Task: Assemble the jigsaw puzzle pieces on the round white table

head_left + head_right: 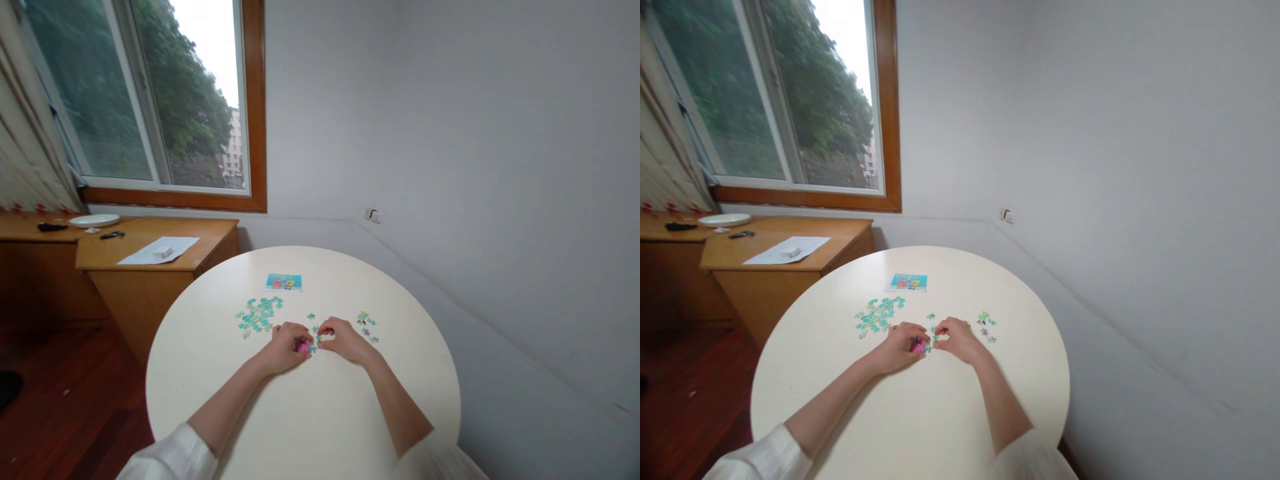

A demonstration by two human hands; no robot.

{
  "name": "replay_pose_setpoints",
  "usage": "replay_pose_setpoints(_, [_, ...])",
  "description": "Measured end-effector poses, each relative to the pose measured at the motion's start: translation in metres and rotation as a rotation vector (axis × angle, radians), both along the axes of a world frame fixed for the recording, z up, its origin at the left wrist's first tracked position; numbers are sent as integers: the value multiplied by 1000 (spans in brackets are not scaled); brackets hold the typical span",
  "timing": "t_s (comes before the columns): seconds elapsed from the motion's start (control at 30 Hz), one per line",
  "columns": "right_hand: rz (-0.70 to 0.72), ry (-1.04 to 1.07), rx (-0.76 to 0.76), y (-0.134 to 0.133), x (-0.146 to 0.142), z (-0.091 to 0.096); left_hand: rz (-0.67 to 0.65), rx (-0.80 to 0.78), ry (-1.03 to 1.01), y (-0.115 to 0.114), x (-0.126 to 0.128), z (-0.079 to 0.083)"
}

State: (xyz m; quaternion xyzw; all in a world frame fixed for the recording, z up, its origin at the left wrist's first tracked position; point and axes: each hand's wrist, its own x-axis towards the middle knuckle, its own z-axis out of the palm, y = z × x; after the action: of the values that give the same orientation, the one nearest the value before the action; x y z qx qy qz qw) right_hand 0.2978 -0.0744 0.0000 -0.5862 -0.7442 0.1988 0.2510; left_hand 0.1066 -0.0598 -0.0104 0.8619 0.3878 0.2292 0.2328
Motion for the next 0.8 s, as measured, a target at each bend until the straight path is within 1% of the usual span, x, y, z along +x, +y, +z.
replay_pose_setpoints(0.17, [16,20,-23,0,3,4,24,-3,-1,1,1,-2])
replay_pose_setpoints(0.43, [44,48,-71,2,19,3,26,-4,-10,0,0,0])
replay_pose_setpoints(0.5, [13,97,-52,2,20,5,32,-2,-8,0,0,0])
replay_pose_setpoints(0.6, [-76,141,-7,3,23,8,40,-1,-2,-1,1,1])
replay_pose_setpoints(0.73, [-212,76,33,7,29,8,38,-10,3,-2,1,2])
replay_pose_setpoints(0.8, [-247,36,29,9,33,5,38,-13,2,-2,1,3])
